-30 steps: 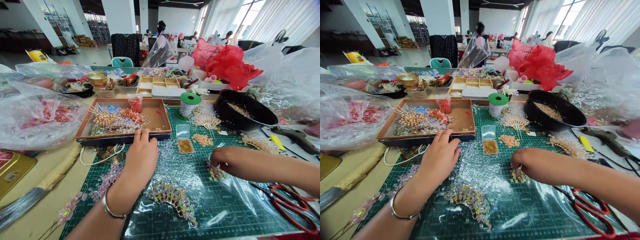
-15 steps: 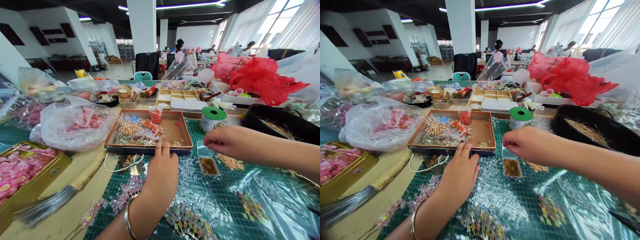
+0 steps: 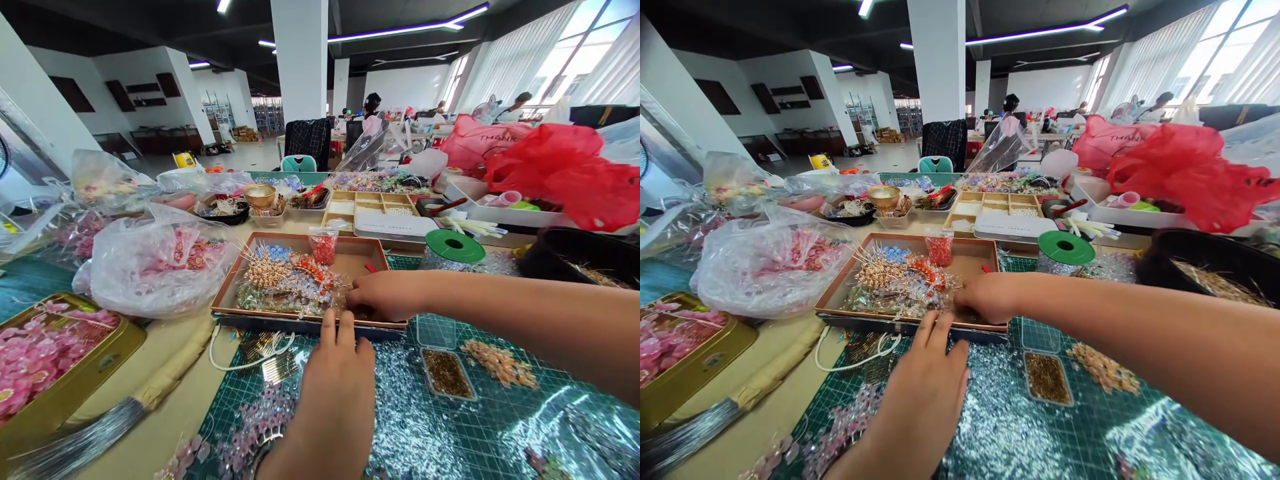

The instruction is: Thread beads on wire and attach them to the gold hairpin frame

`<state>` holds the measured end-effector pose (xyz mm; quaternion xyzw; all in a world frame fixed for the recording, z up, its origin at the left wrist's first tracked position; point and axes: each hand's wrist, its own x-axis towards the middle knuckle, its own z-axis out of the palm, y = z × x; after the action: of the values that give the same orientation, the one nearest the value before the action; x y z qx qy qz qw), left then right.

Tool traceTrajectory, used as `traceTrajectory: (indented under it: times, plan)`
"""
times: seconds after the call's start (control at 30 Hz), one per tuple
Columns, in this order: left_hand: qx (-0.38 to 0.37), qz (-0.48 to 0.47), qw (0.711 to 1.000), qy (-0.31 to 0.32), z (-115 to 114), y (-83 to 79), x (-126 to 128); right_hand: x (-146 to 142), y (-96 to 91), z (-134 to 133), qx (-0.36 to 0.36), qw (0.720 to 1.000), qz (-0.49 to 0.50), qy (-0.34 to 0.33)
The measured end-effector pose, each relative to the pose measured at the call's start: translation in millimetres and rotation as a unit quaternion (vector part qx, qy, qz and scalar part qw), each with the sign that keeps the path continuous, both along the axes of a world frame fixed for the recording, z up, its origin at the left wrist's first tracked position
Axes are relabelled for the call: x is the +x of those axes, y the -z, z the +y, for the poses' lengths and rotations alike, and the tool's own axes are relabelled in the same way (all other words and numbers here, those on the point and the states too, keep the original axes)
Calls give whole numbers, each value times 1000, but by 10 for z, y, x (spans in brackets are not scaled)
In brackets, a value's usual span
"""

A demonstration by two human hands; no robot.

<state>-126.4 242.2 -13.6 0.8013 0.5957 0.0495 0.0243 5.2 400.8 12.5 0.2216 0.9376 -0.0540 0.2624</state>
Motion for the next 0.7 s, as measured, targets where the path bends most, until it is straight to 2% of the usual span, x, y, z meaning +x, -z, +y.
traceTrajectory:
  times: [0.13, 0.33, 0.43, 0.57, 0.7]
  plan:
    - [-7, -3, 1000, -1, 22, 29, 4, -14, -16, -8, -7, 1000, -9, -5]
    - [-5, 9, 1000, -1, -3, 16, 9, -83, -52, -57, 26, 999, -27, 30]
    - [15, 12, 1000, 15, -17, -3, 2, -133, -32, -97, 37, 998, -35, 42]
    - [5, 2, 1000, 8, -29, -18, -6, -188, -1, -115, 51, 997, -23, 56]
    - [25, 19, 999, 15, -29, -15, -10, -120, -181, -129, 81, 993, 17, 82]
